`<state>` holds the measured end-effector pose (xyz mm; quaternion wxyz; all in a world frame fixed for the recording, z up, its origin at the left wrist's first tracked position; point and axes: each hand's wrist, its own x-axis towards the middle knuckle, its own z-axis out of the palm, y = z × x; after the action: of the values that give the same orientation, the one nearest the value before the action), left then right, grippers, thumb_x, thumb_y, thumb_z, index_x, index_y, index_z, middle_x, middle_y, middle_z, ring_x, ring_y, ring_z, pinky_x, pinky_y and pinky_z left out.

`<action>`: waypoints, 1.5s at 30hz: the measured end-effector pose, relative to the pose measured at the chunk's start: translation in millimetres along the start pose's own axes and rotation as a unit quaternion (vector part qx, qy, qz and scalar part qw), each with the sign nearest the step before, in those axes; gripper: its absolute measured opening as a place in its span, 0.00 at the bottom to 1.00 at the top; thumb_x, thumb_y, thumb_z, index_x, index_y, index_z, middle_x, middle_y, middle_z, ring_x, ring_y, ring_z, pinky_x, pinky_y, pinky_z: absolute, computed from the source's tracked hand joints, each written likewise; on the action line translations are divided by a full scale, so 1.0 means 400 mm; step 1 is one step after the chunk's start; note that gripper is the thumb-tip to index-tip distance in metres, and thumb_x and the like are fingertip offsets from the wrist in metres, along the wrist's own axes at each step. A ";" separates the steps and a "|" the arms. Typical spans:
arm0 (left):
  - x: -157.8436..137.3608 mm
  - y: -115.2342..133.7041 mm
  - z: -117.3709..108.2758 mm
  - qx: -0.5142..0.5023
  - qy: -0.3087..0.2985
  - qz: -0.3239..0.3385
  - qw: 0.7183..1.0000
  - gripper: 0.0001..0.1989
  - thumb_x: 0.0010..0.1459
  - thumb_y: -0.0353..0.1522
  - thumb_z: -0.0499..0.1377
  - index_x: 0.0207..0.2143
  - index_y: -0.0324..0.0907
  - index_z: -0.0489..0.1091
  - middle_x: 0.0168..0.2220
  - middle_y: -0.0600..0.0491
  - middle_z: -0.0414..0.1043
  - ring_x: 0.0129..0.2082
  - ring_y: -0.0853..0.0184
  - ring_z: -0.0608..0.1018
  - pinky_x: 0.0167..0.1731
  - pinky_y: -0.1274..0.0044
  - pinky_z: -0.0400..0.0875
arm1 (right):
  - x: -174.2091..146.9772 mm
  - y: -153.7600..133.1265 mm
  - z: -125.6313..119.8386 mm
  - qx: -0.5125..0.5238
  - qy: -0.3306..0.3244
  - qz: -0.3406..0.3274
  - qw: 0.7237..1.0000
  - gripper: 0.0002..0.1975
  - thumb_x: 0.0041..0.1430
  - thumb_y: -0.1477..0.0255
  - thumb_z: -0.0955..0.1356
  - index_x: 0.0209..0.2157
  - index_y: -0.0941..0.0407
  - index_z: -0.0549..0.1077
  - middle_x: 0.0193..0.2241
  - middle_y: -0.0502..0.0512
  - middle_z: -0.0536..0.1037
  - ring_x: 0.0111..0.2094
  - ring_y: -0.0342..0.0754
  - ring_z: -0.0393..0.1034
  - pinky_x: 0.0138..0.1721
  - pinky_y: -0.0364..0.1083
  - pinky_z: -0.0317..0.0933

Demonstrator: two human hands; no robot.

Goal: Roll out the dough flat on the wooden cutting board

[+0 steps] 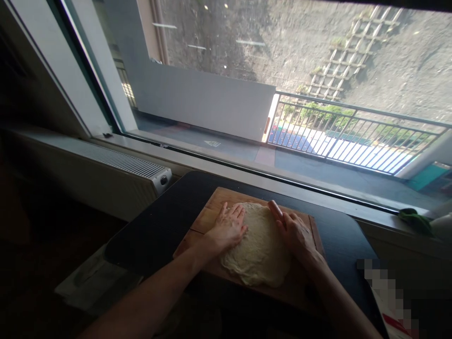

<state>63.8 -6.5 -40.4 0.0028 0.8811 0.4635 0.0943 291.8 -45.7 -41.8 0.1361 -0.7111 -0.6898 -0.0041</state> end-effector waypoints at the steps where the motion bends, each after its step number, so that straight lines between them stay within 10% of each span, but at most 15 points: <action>1: 0.006 0.002 0.005 -0.001 -0.008 -0.002 1.000 0.26 0.63 0.41 0.44 0.58 0.37 0.60 0.61 0.43 0.58 0.63 0.58 0.56 0.62 0.58 0.40 | 0.000 -0.001 0.000 0.001 0.000 0.001 1.000 0.13 0.63 0.65 0.60 0.45 0.53 0.70 0.40 0.54 0.72 0.42 0.49 0.66 0.40 0.44 0.54; 26: 0.138 -0.012 0.032 -0.076 -0.089 0.129 0.985 0.27 0.65 0.42 0.39 0.64 0.42 0.47 0.66 0.47 0.45 0.66 0.62 0.48 0.62 0.60 0.36 | -0.005 -0.014 -0.014 -0.003 0.001 0.010 1.000 0.13 0.63 0.67 0.59 0.44 0.54 0.70 0.40 0.55 0.72 0.42 0.48 0.66 0.42 0.44 0.54; 37: -0.146 -0.068 -0.028 -0.052 -0.098 0.025 0.993 0.29 0.65 0.43 0.41 0.65 0.41 0.46 0.66 0.48 0.42 0.66 0.60 0.44 0.62 0.57 0.35 | -0.006 -0.011 -0.018 0.006 -0.012 0.008 1.000 0.17 0.64 0.66 0.59 0.51 0.53 0.69 0.43 0.56 0.73 0.46 0.50 0.65 0.43 0.45 0.55; 45: -0.183 -0.110 -0.064 -0.093 -0.060 -0.033 0.993 0.25 0.64 0.39 0.44 0.63 0.48 0.52 0.66 0.51 0.45 0.66 0.63 0.49 0.62 0.61 0.43 | -0.009 -0.010 -0.013 0.006 -0.004 0.007 1.000 0.17 0.63 0.66 0.59 0.51 0.52 0.69 0.43 0.56 0.73 0.46 0.49 0.66 0.44 0.45 0.56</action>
<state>-17.0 -43.2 -31.4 0.1162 0.8655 0.4801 0.0836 288.9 -50.4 -36.6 0.1380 -0.7147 -0.6856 0.0037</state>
